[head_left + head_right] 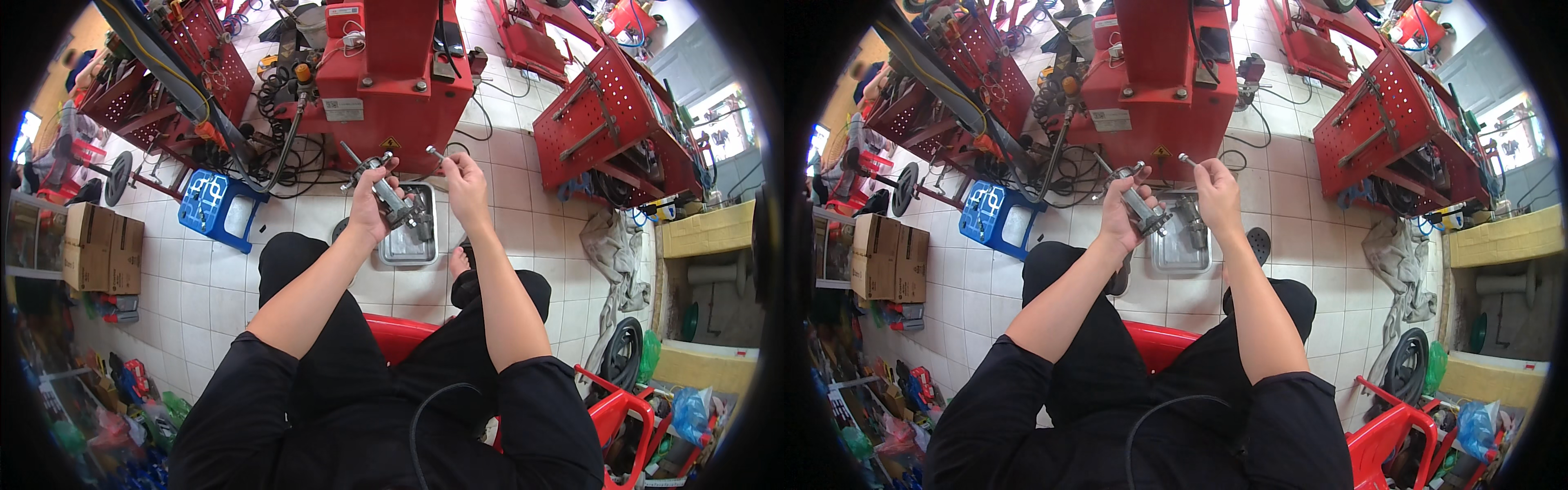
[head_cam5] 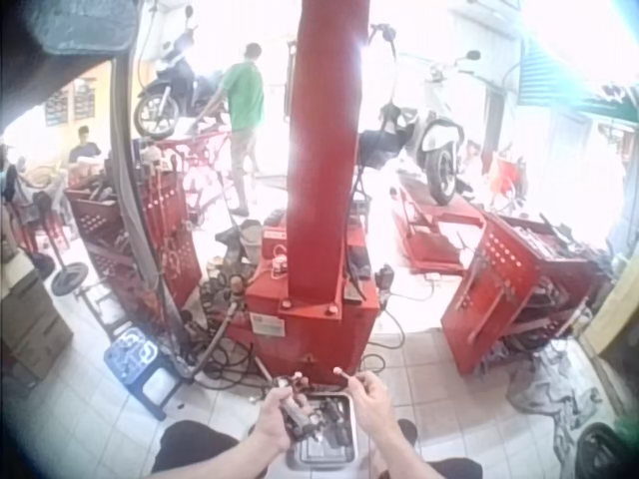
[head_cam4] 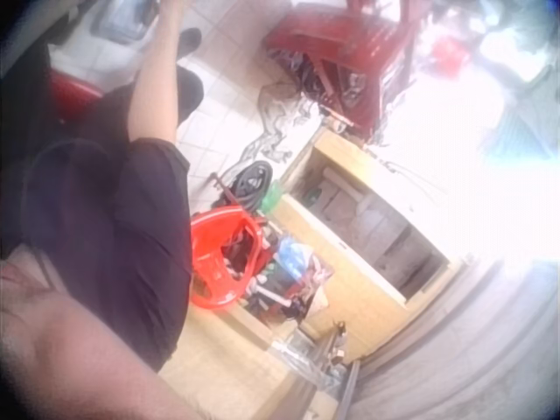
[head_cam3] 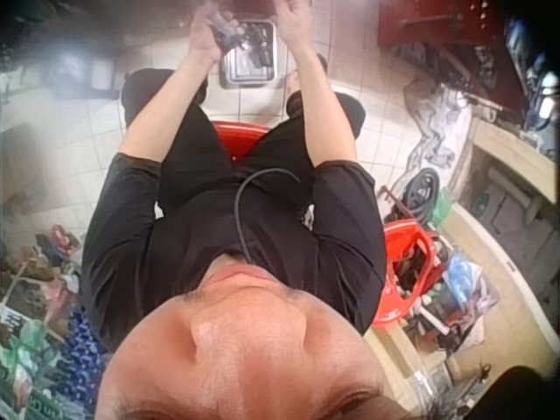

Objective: The person assembles a mechanical component by hand, inserting a small metal piece into a larger cylindrical part and rotating it to fit. They then pick up a second cylindrical part from a tray and attach it to the first assembly, continuing to adjust and tighten the components.

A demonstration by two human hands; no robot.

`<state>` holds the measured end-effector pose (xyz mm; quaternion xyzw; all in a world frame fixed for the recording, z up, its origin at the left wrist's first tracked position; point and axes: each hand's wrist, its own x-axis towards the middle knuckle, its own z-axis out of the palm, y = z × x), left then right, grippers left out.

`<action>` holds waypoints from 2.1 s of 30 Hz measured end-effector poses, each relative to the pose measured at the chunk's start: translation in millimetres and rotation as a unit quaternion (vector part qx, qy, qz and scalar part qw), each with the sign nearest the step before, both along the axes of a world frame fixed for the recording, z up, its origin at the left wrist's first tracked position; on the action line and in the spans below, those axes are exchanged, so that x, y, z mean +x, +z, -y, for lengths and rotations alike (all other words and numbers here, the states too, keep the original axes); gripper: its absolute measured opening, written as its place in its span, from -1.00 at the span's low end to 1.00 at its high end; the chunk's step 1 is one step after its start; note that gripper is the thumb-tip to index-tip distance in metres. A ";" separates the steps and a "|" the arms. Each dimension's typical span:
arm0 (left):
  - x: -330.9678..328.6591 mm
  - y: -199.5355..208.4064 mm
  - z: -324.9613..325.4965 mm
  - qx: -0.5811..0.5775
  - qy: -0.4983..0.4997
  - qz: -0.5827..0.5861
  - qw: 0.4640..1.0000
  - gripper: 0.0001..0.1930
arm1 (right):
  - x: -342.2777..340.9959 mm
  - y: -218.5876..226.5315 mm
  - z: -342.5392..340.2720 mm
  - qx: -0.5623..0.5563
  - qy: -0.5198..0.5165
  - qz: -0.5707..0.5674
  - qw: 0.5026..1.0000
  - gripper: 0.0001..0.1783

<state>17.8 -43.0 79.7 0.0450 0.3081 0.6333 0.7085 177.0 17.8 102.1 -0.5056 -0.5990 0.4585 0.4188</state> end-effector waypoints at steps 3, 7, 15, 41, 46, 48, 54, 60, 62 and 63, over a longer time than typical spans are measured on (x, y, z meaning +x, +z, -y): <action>0.5 8.7 -1.1 0.018 0.005 0.010 1.000 -0.56 | -6.2 6.2 11.7 -0.001 0.052 -0.008 0.999 -0.76; 3.0 9.9 -0.7 0.026 -0.008 -0.003 1.000 -0.57 | -8.5 -0.4 12.5 0.032 0.028 0.021 0.999 -0.77; -0.8 6.6 0.0 0.028 0.001 0.022 0.999 -0.63 | -4.1 11.7 12.3 -0.010 0.052 0.009 0.999 -0.79; 4.6 4.3 3.9 0.036 -0.029 -0.106 0.993 -0.63 | -7.9 29.6 26.8 0.087 0.109 0.104 0.985 -0.83; 6.1 1.5 3.6 0.037 -0.021 -0.099 0.994 -0.61 | -8.3 25.8 27.0 0.096 0.110 0.116 0.983 -0.85; 5.1 1.1 3.7 0.034 -0.022 -0.103 0.994 -0.62 | -9.1 26.5 27.4 0.099 0.113 0.120 0.981 -0.85; 3.2 -3.3 0.5 0.017 -0.024 -0.099 0.995 -0.61 | -9.6 32.4 29.7 0.152 0.112 0.151 0.970 -0.87; 2.8 -4.5 0.7 0.024 -0.033 -0.075 0.996 -0.66 | -8.2 33.3 30.1 0.189 0.111 0.147 0.964 -0.86; 2.2 -4.6 0.7 0.022 -0.035 -0.070 0.997 -0.67 | -11.0 29.3 29.5 0.219 0.106 0.106 0.964 -0.89; 1.9 -4.7 0.9 0.021 -0.036 -0.067 0.997 -0.67 | -10.0 29.8 29.8 0.174 0.111 0.096 0.974 -0.88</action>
